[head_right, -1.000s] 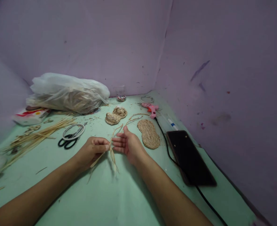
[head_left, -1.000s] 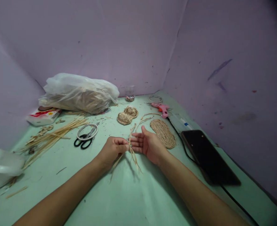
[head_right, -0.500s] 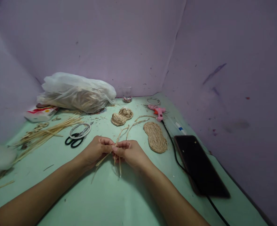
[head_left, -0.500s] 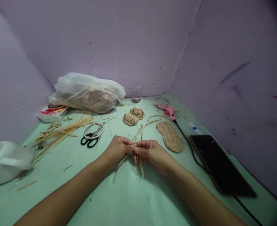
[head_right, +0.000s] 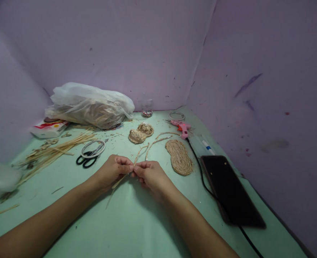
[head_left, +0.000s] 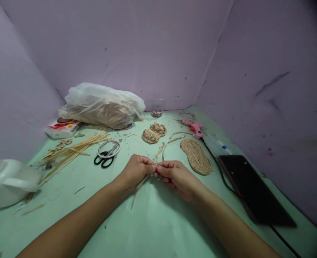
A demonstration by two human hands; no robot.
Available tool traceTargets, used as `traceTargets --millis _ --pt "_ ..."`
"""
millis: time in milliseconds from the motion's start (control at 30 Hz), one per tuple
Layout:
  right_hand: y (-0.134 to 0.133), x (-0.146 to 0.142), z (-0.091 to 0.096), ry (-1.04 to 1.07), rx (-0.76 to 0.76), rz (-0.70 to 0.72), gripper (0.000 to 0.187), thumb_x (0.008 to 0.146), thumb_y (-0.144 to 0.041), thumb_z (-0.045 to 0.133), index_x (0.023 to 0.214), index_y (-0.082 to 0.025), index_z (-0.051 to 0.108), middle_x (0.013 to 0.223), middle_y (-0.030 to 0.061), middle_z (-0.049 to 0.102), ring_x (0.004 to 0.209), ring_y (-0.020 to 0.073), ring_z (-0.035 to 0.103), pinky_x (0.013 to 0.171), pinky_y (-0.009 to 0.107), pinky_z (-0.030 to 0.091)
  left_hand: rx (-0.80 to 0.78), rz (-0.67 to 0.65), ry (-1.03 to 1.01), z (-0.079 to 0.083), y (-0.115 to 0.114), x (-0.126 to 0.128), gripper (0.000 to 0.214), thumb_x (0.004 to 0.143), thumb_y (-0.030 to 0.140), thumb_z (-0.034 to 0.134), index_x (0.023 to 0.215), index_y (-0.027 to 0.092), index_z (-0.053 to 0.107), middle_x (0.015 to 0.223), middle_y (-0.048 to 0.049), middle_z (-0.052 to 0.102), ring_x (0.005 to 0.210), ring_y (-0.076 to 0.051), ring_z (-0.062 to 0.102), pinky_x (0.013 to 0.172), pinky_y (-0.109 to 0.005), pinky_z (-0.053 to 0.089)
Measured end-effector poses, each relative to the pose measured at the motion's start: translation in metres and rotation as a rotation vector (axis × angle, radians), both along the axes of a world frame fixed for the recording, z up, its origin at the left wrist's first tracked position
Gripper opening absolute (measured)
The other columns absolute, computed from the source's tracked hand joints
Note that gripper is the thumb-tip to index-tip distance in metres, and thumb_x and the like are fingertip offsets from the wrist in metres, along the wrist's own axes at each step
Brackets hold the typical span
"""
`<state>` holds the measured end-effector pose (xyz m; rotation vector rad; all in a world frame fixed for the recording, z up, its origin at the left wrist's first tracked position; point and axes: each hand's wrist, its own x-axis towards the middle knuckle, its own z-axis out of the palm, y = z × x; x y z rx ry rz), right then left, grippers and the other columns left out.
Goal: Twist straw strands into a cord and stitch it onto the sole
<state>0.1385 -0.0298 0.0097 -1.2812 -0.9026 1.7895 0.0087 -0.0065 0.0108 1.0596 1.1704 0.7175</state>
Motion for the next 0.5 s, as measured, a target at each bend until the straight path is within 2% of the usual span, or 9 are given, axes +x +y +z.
traceTargets --millis 100,267,367,500 --pt "0.002 0.001 -0.007 -0.182 0.105 -0.02 0.016 0.065 -0.022 0.058 0.054 -0.011 0.059 0.041 -0.0037 0.046 0.035 0.0026 0.021 0.036 0.019 0.013 0.003 -0.001 0.035 0.001 0.0 0.001 0.006 0.049 0.016 0.059 0.047 0.01 0.058 0.041 -0.0016 0.055 0.037 -0.004 0.035 0.039 -0.019 0.022" --pt "0.004 -0.002 -0.018 -0.301 0.202 -0.129 0.01 0.059 -0.02 0.061 0.053 -0.013 0.057 0.047 0.0004 0.056 0.039 0.0051 0.033 0.041 0.02 0.023 0.059 0.043 0.188 -0.001 0.001 -0.001 0.011 0.051 0.017 0.06 0.043 0.012 0.055 0.028 0.0062 0.035 0.032 -0.003 0.023 0.037 -0.02 0.014" --pt "0.005 -0.004 -0.021 -0.303 0.204 -0.175 0.01 0.059 -0.021 0.06 0.054 -0.014 0.056 0.046 -0.0001 0.055 0.037 0.0054 0.033 0.04 0.02 0.022 0.13 0.031 0.227 -0.006 0.004 -0.004 0.013 0.053 0.02 0.062 0.046 0.013 0.055 0.031 0.0059 0.038 0.033 -0.004 0.026 0.037 -0.02 0.018" --pt "0.006 -0.006 -0.023 -0.332 0.216 -0.229 0.01 0.059 -0.022 0.058 0.052 -0.014 0.056 0.043 -0.0018 0.052 0.036 0.0053 0.032 0.038 0.02 0.019 0.337 -0.021 0.353 -0.009 0.005 -0.005 0.011 0.058 0.022 0.058 0.051 0.013 0.058 0.043 0.0014 0.05 0.042 -0.008 0.039 0.044 -0.021 0.028"
